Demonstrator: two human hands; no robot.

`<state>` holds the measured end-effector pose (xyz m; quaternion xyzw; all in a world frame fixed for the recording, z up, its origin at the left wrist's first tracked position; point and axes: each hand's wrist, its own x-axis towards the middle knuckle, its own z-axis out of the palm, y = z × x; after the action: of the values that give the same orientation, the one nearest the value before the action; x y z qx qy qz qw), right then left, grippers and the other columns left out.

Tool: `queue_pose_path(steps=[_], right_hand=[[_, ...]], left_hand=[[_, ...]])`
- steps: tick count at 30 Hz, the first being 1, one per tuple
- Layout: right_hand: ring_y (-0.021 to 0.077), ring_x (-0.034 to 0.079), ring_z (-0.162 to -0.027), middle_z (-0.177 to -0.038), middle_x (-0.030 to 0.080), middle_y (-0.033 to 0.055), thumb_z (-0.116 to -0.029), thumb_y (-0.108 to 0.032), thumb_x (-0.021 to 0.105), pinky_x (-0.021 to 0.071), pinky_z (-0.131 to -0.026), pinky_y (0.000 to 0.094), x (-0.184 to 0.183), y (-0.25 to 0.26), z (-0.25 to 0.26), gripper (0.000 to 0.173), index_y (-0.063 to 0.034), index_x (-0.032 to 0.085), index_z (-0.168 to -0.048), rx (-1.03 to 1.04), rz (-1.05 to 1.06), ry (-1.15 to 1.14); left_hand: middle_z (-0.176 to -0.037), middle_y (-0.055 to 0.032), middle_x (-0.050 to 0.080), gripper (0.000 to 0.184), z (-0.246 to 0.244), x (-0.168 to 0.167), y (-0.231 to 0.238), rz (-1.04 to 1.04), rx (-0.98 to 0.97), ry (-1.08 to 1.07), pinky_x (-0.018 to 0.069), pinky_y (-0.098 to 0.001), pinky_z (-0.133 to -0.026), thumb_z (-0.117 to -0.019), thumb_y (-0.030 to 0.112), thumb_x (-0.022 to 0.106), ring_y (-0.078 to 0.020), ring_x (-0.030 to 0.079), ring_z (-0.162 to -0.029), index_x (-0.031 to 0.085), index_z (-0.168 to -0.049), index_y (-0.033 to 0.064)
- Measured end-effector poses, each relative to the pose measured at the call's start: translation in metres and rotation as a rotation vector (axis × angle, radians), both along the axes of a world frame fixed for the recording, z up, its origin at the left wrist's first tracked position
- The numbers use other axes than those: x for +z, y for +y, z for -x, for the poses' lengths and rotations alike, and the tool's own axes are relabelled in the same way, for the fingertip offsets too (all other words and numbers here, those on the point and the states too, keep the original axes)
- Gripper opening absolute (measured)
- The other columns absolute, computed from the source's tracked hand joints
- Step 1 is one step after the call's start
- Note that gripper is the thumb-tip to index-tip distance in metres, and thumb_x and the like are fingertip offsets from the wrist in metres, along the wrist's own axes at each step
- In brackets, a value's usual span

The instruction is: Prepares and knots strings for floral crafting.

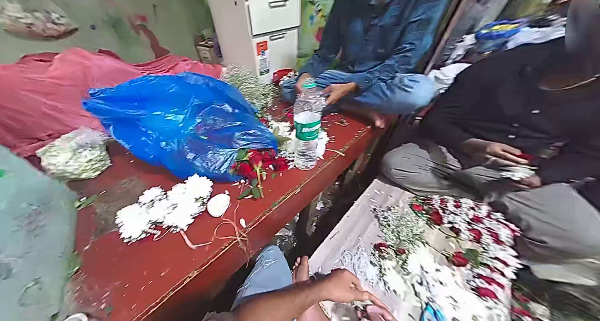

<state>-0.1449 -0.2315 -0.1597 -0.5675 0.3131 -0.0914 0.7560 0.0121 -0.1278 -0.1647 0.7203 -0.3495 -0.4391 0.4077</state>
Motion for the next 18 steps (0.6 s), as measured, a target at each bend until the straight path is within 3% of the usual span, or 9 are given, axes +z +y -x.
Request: queue_pose_path(steps=[2,6,8,11,13,15,18], right_hand=[[0.0202,0.071,-0.081,-0.105,0.074,0.0128,-0.0959,-0.003,0.056,0.0618,-0.067,0.0373,-0.023,-0.004,-0.005,0.015,-0.0007,0.07,-0.092,0.011,0.011,-0.097],[0.0116,0.063,-0.069,-0.075,0.068,0.0027,-0.093,0.001,0.056,0.0548,-0.065,0.0296,-0.018,-0.005,-0.014,0.019,-0.0057,0.069,-0.081,0.018,0.059,-0.125],[0.0109,0.062,-0.065,-0.072,0.067,0.0005,-0.0938,-0.003,0.056,0.0551,-0.064,0.0296,-0.015,-0.006,-0.008,0.017,-0.0078,0.068,-0.082,-0.009,0.068,-0.14],[0.01,0.06,-0.064,-0.072,0.064,-0.001,-0.0961,-0.008,0.056,0.054,-0.064,0.029,-0.021,-0.009,0.0,0.016,-0.0084,0.067,-0.084,-0.042,0.042,-0.121],[0.0101,0.058,-0.062,-0.07,0.063,-0.0011,-0.0976,-0.009,0.057,0.0528,-0.061,0.0294,-0.024,-0.007,0.004,0.016,-0.0072,0.066,-0.085,-0.033,0.025,-0.1],[0.0113,0.057,-0.062,-0.07,0.061,0.0001,-0.0981,-0.009,0.056,0.0512,-0.06,0.0304,-0.027,-0.005,0.004,0.017,-0.0059,0.066,-0.085,-0.004,0.008,-0.085],[0.0111,0.055,-0.06,-0.07,0.061,0.0012,-0.098,-0.008,0.056,0.0484,-0.057,0.029,-0.03,-0.006,0.001,0.017,-0.004,0.067,-0.085,-0.003,0.004,-0.081]], left_hand=[[-0.087,-0.0177,0.071,0.034,-0.009,0.012,0.004,0.017,-0.004,0.026,0.0576,-0.0474,-0.082,-0.0998,0.028,0.065,-0.0249,0.069,-0.081,0.071,-0.1,-0.0054],[-0.089,-0.0162,0.07,0.031,-0.023,0.045,0.024,-0.088,0.004,0.012,0.0548,-0.0501,-0.083,-0.0969,0.028,0.067,-0.0259,0.067,-0.085,0.072,-0.097,-0.0029],[-0.092,-0.016,0.071,0.029,-0.025,0.07,0.036,-0.109,0.041,0.032,0.0548,-0.0489,-0.085,-0.0974,0.026,0.066,-0.0254,0.067,-0.087,0.072,-0.098,-0.0031],[-0.092,-0.0119,0.07,0.024,-0.03,0.105,0.052,-0.028,0.175,0.081,0.0563,-0.0392,-0.081,-0.0969,0.019,0.064,-0.0174,0.066,-0.082,0.071,-0.1,-0.0034],[-0.099,-0.0091,0.07,0.02,-0.031,0.122,0.06,0.096,0.247,0.072,0.055,-0.034,-0.083,-0.0963,0.017,0.064,-0.0131,0.065,-0.089,0.072,-0.095,-0.0022],[-0.107,-0.0099,0.072,0.018,-0.03,0.137,0.064,0.208,0.336,0.113,0.0558,-0.0366,-0.092,-0.0966,0.014,0.064,-0.0167,0.067,-0.103,0.074,-0.093,-0.0006],[-0.101,-0.0124,0.074,0.015,-0.023,0.153,0.06,0.335,0.478,0.252,0.057,-0.0348,-0.082,-0.0962,0.008,0.064,-0.0187,0.069,-0.09,0.074,-0.091,-0.0015]])
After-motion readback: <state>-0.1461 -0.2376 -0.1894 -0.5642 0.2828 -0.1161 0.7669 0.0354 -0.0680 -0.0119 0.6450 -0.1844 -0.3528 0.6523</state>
